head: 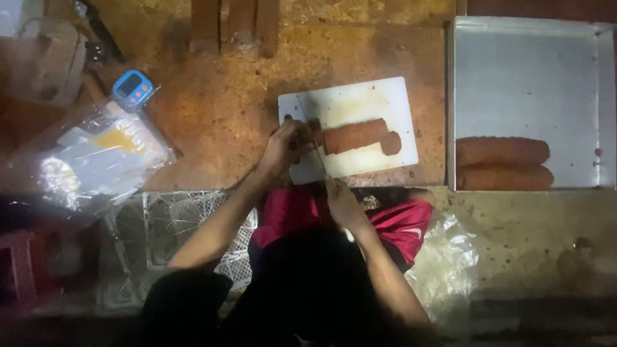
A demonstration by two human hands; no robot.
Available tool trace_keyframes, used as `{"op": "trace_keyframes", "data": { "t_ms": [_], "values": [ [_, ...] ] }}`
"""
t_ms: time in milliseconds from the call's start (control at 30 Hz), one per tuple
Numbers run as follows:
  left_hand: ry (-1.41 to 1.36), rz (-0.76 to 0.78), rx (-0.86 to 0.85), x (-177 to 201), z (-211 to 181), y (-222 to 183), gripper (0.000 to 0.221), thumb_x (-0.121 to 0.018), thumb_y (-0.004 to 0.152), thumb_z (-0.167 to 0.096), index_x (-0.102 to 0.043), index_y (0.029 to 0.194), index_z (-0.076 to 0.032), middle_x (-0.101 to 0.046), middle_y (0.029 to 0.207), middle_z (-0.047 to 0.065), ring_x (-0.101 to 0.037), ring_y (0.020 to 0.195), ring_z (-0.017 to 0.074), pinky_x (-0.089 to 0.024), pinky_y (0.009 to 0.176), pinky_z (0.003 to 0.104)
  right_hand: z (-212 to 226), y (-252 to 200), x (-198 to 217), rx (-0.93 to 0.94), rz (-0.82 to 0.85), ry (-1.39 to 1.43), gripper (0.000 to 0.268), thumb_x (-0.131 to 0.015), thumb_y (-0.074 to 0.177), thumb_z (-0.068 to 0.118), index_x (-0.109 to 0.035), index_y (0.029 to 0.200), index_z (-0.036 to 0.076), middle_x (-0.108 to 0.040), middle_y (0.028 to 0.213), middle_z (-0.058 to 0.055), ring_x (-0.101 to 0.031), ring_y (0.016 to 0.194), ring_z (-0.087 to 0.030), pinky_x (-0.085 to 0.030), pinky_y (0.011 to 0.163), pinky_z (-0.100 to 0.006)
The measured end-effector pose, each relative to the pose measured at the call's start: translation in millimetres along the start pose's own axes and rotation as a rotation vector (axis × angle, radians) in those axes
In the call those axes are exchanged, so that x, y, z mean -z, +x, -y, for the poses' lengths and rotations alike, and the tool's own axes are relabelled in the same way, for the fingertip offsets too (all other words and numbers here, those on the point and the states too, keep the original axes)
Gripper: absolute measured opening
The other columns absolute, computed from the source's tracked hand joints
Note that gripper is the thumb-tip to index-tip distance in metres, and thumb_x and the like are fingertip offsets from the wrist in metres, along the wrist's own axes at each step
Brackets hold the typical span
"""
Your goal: Slicing long brown rolls into smaller pieces and transferring them to a tray.
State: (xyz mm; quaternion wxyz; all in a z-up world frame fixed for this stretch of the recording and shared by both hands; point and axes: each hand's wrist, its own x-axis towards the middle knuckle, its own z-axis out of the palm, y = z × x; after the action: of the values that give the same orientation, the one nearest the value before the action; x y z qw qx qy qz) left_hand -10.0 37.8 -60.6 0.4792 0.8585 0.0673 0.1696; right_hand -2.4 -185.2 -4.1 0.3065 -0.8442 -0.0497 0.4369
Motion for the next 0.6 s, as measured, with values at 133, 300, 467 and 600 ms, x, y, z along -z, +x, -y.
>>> {"op": "trace_keyframes", "data": {
  "t_ms": [133, 300, 467, 600],
  "values": [
    [-0.042, 0.024, 0.045, -7.6, 7.3, 5.6, 0.046, -0.087, 0.083, -0.042, -0.064, 0.120, -0.026, -0.065, 0.109, 0.005, -0.067, 0.106, 0.0346, -0.057, 0.091, 0.047, 37.4, -42.9, 5.8, -0.045, 0.025, 0.024, 0.088, -0.024, 0.101, 0.072, -0.045, 0.154, 0.004, -0.046, 0.155, -0.024, -0.041, 0.146, -0.041, -0.033, 0.121, -0.052],
    [-0.079, -0.063, -0.006, -2.9, -11.4, 6.0, 0.040, -0.087, 0.085, -0.032, -0.066, 0.118, -0.022, -0.064, 0.097, 0.008, -0.069, 0.094, 0.0342, -0.056, 0.086, 0.040, -25.4, -86.5, -6.7, -0.175, 0.072, -0.035, 0.090, -0.020, 0.104, 0.075, -0.052, 0.149, 0.003, -0.059, 0.144, -0.023, -0.052, 0.138, -0.037, -0.043, 0.116, -0.048],
    [-0.104, 0.042, 0.223, -8.8, -10.7, 5.4, 0.058, -0.088, 0.082, -0.037, -0.060, 0.127, -0.013, -0.068, 0.106, 0.019, -0.069, 0.102, 0.0429, -0.056, 0.090, 0.056, 25.5, -59.6, 4.9, 0.083, 0.000, 0.067, 0.078, -0.021, 0.108, 0.055, -0.048, 0.148, -0.007, -0.051, 0.147, -0.032, -0.046, 0.139, -0.048, -0.037, 0.116, -0.059],
    [-0.277, -0.018, 0.124, -12.2, 9.5, 2.4, 0.050, -0.093, 0.080, -0.032, -0.070, 0.120, -0.016, -0.070, 0.103, 0.014, -0.072, 0.095, 0.0385, -0.058, 0.083, 0.049, -27.5, -42.7, -9.3, 0.712, -0.092, -0.183, 0.050, -0.029, 0.105, 0.005, -0.026, 0.149, -0.018, -0.066, 0.094, -0.047, -0.069, 0.085, -0.058, -0.051, 0.073, -0.061]
  ]
}}
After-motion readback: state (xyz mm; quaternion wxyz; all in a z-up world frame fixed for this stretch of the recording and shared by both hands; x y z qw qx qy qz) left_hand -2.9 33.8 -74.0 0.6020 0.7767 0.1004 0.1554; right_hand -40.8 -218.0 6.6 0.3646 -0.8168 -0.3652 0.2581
